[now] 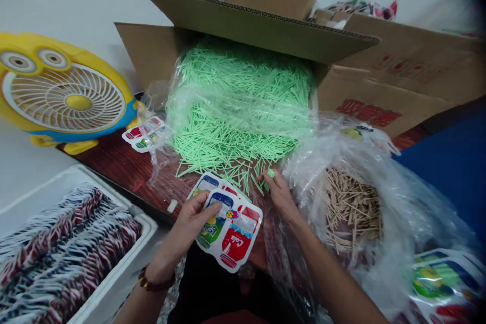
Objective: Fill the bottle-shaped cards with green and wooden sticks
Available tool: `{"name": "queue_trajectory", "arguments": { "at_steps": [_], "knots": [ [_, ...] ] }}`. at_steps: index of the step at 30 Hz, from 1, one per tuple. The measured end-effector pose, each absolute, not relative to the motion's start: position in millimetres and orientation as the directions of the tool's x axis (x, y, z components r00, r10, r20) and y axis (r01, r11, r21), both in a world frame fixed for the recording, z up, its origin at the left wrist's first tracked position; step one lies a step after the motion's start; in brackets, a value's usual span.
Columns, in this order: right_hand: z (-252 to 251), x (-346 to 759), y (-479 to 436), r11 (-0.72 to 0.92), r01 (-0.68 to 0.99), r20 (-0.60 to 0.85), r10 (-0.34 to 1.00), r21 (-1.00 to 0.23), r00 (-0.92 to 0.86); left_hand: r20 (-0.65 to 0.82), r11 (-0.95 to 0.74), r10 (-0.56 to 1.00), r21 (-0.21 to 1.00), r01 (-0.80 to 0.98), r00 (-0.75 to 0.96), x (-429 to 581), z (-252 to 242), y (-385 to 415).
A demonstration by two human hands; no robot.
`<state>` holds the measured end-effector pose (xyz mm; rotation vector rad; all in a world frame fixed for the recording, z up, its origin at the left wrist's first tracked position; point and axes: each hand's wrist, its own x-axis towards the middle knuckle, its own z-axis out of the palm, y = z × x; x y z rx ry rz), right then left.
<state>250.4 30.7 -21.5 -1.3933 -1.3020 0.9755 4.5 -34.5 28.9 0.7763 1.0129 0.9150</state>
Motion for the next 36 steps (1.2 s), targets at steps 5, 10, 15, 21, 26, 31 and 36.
{"name": "queue_trajectory", "arguments": {
  "at_steps": [5, 10, 15, 21, 26, 31, 36],
  "knots": [
    [1.6, 242.2, 26.4, -0.016, -0.354, -0.073, 0.986, -0.935, 0.147, -0.368, 0.418, 0.895, 0.889, -0.187, 0.251, 18.9, 23.9, -36.7],
    [35.4, 231.1, -3.8, -0.105, -0.225, -0.083, 0.991, -0.969, -0.103, -0.355, 0.400, 0.894, 0.907, -0.132, 0.273, 33.6, 25.2, -33.6],
    [46.6, 226.7, -27.9, 0.128, 0.254, 0.046, 0.951, -0.959, -0.307, -0.356, 0.389, 0.885, 0.920, -0.056, 0.302, 39.7, 27.2, -33.0],
    [44.7, 229.6, -36.9, 0.258, 0.259, 0.162, 0.926, -0.931, -0.340, -0.330, 0.315, 0.873, 0.944, 0.100, 0.359, 40.6, 31.0, -39.3],
    [58.5, 235.4, -43.0, -0.010, -0.115, 0.007, 0.989, -0.993, -0.147, -0.226, 0.177, 0.877, 0.972, 0.154, 0.423, 41.8, 35.6, -44.3],
    [64.4, 225.9, -49.5, 0.086, -0.542, 0.036, 0.994, -0.836, 0.103, -0.149, 0.090, 0.862, 0.986, 0.143, 0.485, 47.4, 36.6, -49.2],
    [59.8, 213.7, -61.1, 0.086, -0.557, 0.012, 0.991, -0.826, 0.136, -0.143, 0.098, 0.868, 0.988, 0.119, 0.476, 53.4, 37.5, -51.5]
  ]
}}
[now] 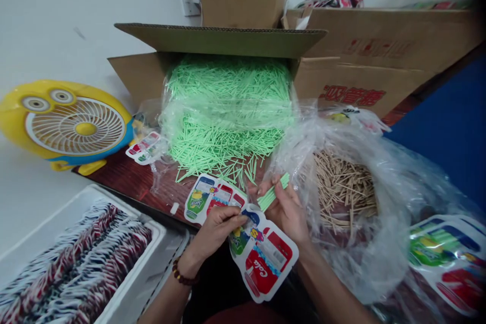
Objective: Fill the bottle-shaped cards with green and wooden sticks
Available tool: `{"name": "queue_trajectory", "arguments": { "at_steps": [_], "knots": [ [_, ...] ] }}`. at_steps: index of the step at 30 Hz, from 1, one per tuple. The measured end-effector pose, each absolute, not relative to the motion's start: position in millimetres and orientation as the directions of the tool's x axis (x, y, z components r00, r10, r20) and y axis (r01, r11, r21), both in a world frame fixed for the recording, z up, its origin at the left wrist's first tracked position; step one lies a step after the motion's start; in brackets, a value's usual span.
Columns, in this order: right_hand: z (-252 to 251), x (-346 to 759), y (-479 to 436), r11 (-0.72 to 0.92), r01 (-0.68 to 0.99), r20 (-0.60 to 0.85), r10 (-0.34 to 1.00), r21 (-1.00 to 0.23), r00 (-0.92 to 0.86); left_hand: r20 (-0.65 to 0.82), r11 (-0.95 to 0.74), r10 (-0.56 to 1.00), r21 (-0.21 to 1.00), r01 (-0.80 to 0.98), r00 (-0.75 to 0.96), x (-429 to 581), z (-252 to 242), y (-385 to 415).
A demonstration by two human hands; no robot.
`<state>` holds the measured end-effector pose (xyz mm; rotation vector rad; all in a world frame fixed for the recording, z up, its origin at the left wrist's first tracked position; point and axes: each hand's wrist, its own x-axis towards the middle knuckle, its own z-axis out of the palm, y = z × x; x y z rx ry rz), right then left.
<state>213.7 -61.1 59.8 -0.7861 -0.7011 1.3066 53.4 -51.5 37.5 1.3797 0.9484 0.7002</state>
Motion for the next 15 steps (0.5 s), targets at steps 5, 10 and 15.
{"name": "queue_trajectory", "arguments": {
  "at_steps": [5, 10, 15],
  "knots": [
    [54.9, 215.2, -71.3, -0.042, -0.528, -0.062, 0.998, -0.848, 0.020, -0.179, 0.180, 0.869, 0.983, 0.043, 0.461, 58.9, 34.8, -50.3],
    [63.5, 241.8, -64.1, -0.139, -0.380, -0.047, 0.969, -0.915, -0.244, -0.227, 0.312, 0.846, 0.944, -0.103, 0.483, 63.0, 28.2, -47.5],
    [88.8, 268.0, -57.4, 0.052, 0.111, -0.002, 0.898, -0.993, -0.439, -0.274, 0.396, 0.850, 0.896, -0.203, 0.450, 68.3, 24.6, -43.4]
  ]
}}
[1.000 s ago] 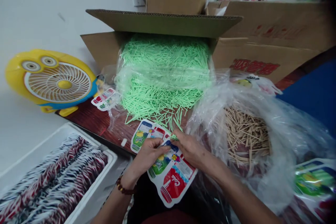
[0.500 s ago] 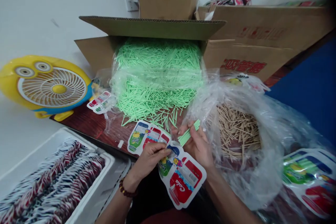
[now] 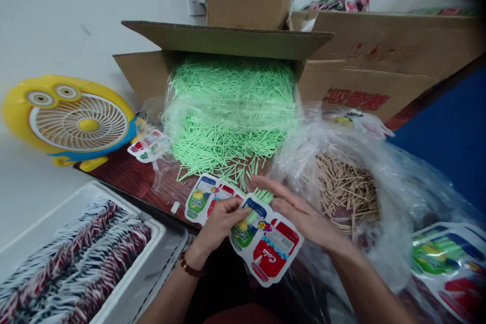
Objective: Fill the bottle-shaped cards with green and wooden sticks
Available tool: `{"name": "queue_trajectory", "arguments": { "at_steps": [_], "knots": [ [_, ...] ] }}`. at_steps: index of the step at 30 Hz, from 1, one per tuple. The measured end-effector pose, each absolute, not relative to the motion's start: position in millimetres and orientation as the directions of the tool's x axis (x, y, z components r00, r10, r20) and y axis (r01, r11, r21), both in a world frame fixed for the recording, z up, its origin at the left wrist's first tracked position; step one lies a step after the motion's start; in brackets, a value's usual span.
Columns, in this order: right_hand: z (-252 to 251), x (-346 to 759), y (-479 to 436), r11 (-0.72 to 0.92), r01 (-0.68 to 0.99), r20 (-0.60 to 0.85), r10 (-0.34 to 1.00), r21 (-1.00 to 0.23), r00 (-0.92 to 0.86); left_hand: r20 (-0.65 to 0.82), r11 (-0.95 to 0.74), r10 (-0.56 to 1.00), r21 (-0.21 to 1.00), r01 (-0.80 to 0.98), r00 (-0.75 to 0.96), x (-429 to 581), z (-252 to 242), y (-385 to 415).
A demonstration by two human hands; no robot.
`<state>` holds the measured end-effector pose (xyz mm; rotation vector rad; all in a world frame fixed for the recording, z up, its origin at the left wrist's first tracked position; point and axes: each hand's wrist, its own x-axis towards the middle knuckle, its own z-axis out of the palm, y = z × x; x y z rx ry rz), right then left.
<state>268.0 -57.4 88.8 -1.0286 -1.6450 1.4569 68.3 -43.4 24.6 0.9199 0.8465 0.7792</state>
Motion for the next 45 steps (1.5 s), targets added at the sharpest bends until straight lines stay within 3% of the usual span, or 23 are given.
{"name": "queue_trajectory", "arguments": {
  "at_steps": [2, 4, 12, 15, 20, 23, 26, 31, 39, 45],
  "knots": [
    [96.3, 270.1, -58.7, 0.153, 0.348, -0.059, 0.847, -0.925, -0.528, -0.264, 0.408, 0.848, 0.879, -0.248, 0.459, 72.0, 24.6, -42.3],
    [99.5, 269.8, -60.0, 0.231, 0.463, -0.100, 0.803, -0.856, -0.587, -0.248, 0.409, 0.848, 0.868, -0.281, 0.468, 75.4, 25.0, -41.5],
    [93.5, 280.2, -57.7, 0.279, 0.619, -0.002, 0.911, -0.735, -0.413, -0.156, 0.288, 0.898, 0.916, -0.281, 0.410, 74.7, 26.5, -34.1],
    [100.1, 283.0, -60.3, 0.319, 0.719, 0.040, 0.926, -0.617, -0.376, -0.071, 0.159, 0.917, 0.967, -0.198, 0.392, 71.3, 33.5, -32.5],
    [116.2, 285.0, -59.7, 0.468, 0.711, 0.184, 0.878, -0.525, -0.442, 0.139, -0.118, 0.929, 0.990, -0.081, 0.343, 69.7, 53.3, -35.1],
    [119.5, 285.7, -55.5, 0.473, 0.671, 0.217, 0.875, -0.571, -0.432, 0.136, -0.113, 0.944, 0.989, -0.091, 0.301, 72.1, 57.0, -37.3],
    [116.9, 287.4, -51.2, 0.410, 0.608, 0.198, 0.901, -0.680, -0.387, 0.022, 0.039, 0.960, 0.976, -0.212, 0.279, 74.2, 53.0, -37.8],
    [104.0, 290.7, -46.4, 0.244, 0.541, 0.084, 0.949, -0.805, -0.303, -0.131, 0.315, 0.852, 0.902, -0.296, 0.508, 78.6, 48.8, -37.5],
    [87.6, 297.9, -40.9, 0.127, 0.512, -0.030, 0.958, -0.850, -0.287, -0.211, 0.333, 0.868, 0.918, -0.213, 0.450, 85.0, 37.9, -34.1],
    [83.4, 304.3, -41.5, 0.148, 0.535, -0.007, 0.961, -0.832, -0.277, -0.215, 0.298, 0.871, 0.946, -0.126, 0.442, 86.0, 34.5, -34.5]
  ]
}}
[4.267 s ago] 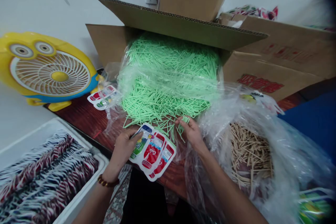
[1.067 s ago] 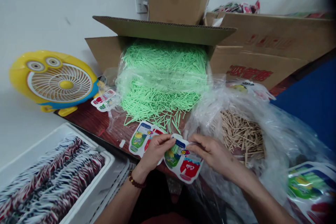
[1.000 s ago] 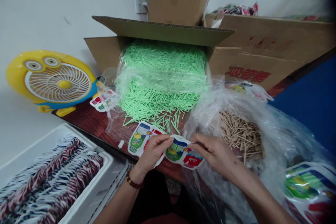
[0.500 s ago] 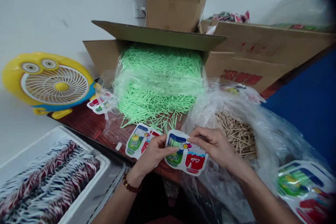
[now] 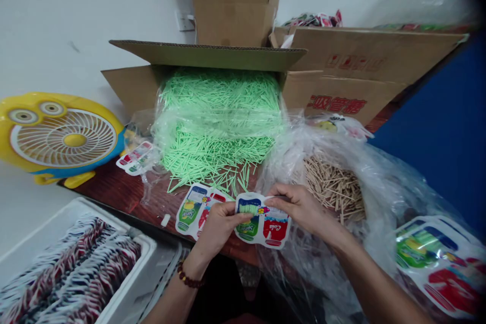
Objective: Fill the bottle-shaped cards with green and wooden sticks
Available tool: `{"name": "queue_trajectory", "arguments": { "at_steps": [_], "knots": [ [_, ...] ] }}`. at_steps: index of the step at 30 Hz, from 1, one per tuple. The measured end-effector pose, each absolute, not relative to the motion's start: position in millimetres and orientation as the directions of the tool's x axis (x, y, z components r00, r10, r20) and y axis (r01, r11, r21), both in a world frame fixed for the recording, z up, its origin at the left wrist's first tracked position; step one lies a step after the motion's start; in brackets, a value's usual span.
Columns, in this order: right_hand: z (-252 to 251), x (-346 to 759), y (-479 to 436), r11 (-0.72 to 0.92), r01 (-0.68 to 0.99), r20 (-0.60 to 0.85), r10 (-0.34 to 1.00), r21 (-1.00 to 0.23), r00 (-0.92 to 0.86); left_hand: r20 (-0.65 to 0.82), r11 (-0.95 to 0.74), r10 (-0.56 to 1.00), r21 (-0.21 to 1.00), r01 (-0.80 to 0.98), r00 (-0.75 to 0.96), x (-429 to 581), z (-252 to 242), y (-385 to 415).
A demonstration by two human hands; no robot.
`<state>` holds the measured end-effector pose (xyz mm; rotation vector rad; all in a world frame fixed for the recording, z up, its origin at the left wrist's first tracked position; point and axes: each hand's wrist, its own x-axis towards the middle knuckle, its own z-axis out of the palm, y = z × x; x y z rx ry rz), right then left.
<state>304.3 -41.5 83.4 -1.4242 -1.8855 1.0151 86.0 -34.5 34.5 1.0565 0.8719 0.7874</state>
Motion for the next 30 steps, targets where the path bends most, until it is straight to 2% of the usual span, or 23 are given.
{"name": "queue_trajectory", "arguments": {
  "at_steps": [7, 13, 18, 21, 25, 30],
  "knots": [
    [79.5, 303.2, -49.9, 0.123, 0.468, 0.005, 0.969, -0.875, -0.245, -0.272, 0.408, 0.835, 0.889, -0.207, 0.479, 97.4, 46.7, -38.9],
    [75.5, 311.6, -58.2, 0.104, 0.381, 0.002, 0.966, -0.919, -0.260, -0.263, 0.342, 0.853, 0.934, -0.101, 0.450, 115.1, 55.4, -45.3],
    [70.2, 319.4, -67.3, 0.107, 0.415, 0.011, 0.974, -0.903, -0.226, -0.241, 0.273, 0.869, 0.962, -0.014, 0.432, 124.2, 50.1, -50.7],
    [70.9, 322.6, -76.2, 0.133, 0.459, 0.036, 0.976, -0.878, -0.214, -0.285, 0.291, 0.853, 0.955, 0.056, 0.437, 129.7, 48.0, -53.6],
    [69.6, 330.6, -90.0, 0.158, 0.527, 0.058, 0.978, -0.835, -0.201, -0.333, 0.308, 0.780, 0.941, 0.138, 0.530, 138.3, 49.5, -58.5],
    [56.5, 344.7, -102.3, 0.129, 0.554, 0.021, 0.980, -0.823, -0.197, -0.314, 0.295, 0.730, 0.946, 0.134, 0.608, 149.7, 42.3, -61.7]
  ]
}}
